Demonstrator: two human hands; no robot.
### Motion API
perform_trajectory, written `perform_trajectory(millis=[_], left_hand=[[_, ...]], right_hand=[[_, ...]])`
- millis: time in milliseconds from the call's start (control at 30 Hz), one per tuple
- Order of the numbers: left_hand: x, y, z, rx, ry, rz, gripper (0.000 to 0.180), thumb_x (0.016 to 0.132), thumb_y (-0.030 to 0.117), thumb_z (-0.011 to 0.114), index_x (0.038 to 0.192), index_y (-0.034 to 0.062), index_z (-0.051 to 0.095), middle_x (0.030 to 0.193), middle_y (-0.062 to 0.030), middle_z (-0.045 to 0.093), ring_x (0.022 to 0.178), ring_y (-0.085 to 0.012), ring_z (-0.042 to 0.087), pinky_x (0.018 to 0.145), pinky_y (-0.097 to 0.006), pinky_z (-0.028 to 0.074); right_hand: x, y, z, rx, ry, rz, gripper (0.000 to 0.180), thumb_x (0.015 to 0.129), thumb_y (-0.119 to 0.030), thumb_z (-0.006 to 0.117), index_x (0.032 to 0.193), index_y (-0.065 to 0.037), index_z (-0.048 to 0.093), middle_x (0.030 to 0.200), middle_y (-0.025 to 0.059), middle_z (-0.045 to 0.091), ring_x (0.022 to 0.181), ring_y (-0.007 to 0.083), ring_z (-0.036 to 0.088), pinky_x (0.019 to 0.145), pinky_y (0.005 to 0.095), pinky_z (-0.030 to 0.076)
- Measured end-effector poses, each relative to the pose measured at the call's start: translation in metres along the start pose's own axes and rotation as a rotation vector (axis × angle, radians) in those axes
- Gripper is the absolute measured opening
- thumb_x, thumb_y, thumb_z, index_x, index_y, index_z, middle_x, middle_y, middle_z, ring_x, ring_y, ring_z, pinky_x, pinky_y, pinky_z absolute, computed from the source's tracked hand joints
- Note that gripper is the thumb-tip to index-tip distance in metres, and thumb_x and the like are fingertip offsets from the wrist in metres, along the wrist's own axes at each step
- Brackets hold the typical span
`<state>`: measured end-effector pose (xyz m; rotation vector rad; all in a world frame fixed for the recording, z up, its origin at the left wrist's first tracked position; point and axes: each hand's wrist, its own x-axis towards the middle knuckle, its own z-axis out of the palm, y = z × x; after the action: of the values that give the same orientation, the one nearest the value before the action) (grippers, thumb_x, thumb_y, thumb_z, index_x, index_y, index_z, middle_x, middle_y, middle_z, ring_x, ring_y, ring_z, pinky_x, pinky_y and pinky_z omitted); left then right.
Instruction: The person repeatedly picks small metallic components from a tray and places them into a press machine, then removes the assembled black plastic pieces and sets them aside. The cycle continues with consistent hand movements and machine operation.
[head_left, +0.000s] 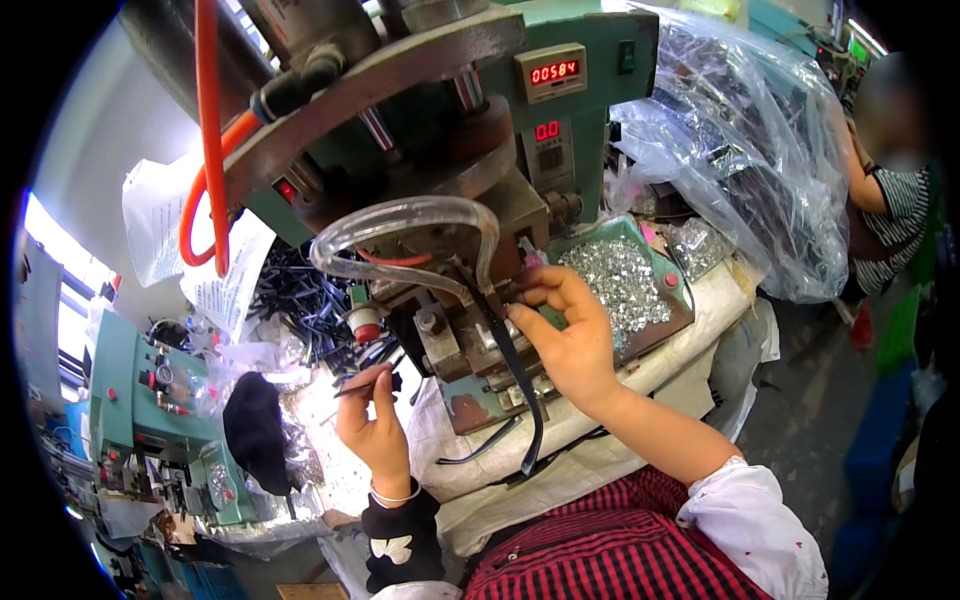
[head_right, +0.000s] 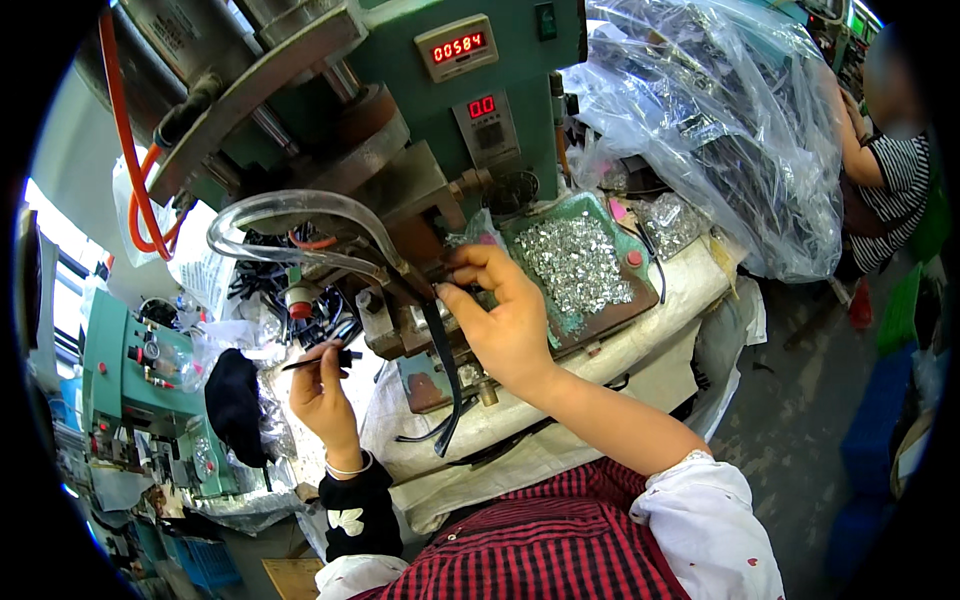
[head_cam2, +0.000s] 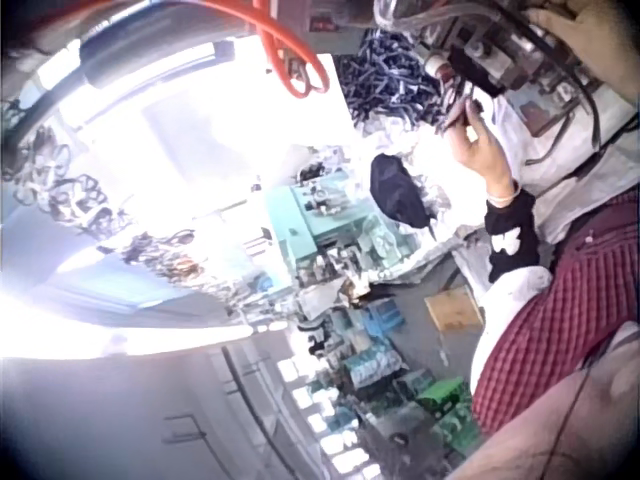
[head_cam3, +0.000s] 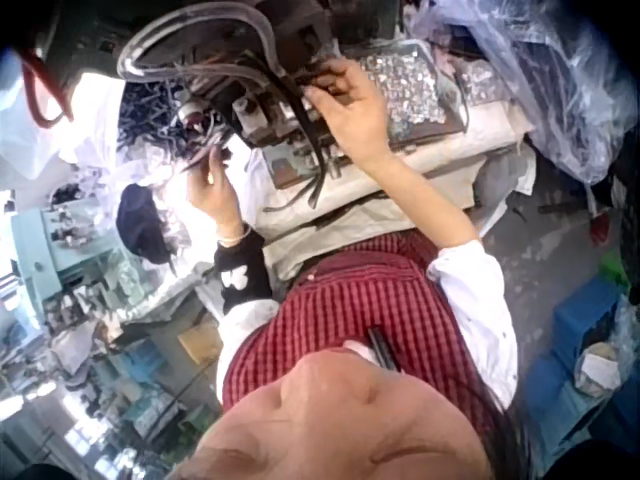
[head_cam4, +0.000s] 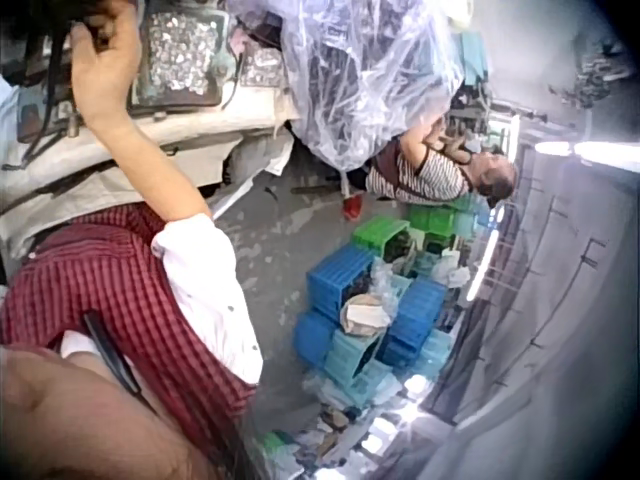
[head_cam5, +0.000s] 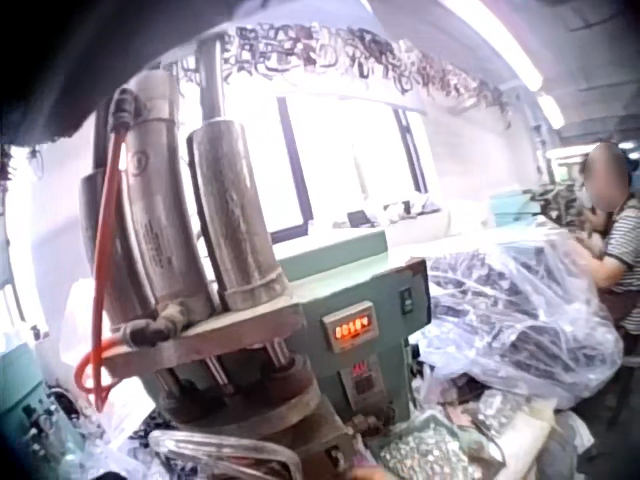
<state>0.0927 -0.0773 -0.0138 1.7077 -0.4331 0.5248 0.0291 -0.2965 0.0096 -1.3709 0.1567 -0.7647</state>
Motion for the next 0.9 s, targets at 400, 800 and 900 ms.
perform_trajectory(millis=[400, 800, 900], left_hand=[[-0.004, 0.1, 0.01, 0.128, -0.35, 0.746, 0.016, 0.089, 0.013, 0.074, 0.095, -0.0005, 0.067, 0.094, -0.0214, 0.073, 0.068, -0.0249, 0.067, 0.057, -0.031, 0.052], [0.001, 0.065, 0.064, 0.117, -0.422, 0.994, 0.031, 0.072, 0.01, 0.088, 0.098, 0.006, 0.071, 0.097, -0.0098, 0.073, 0.053, -0.0147, 0.058, 0.045, -0.027, 0.041], [-0.006, 0.07, 0.059, 0.142, -0.428, 0.914, 0.031, 0.072, 0.01, 0.088, 0.098, 0.0041, 0.072, 0.101, -0.0129, 0.075, 0.057, -0.0159, 0.062, 0.047, -0.027, 0.044]], right_hand=[[-0.017, -0.039, -0.014, -0.229, -0.166, -0.084, 0.039, 0.088, -0.003, 0.067, 0.126, -0.001, 0.061, 0.122, 0.018, 0.065, 0.118, 0.0307, 0.063, 0.102, 0.0379, 0.047], [0.014, 0.054, -0.126, -1.192, 0.08, -0.305, 0.015, 0.076, -0.014, 0.08, 0.09, -0.011, 0.077, 0.129, 0.0192, 0.062, 0.133, 0.0384, 0.05, 0.098, 0.0476, 0.047], [0.015, 0.053, -0.122, -1.151, 0.135, -0.381, 0.013, 0.077, -0.009, 0.078, 0.09, -0.009, 0.077, 0.119, 0.0152, 0.068, 0.124, 0.0356, 0.058, 0.094, 0.0438, 0.05]])
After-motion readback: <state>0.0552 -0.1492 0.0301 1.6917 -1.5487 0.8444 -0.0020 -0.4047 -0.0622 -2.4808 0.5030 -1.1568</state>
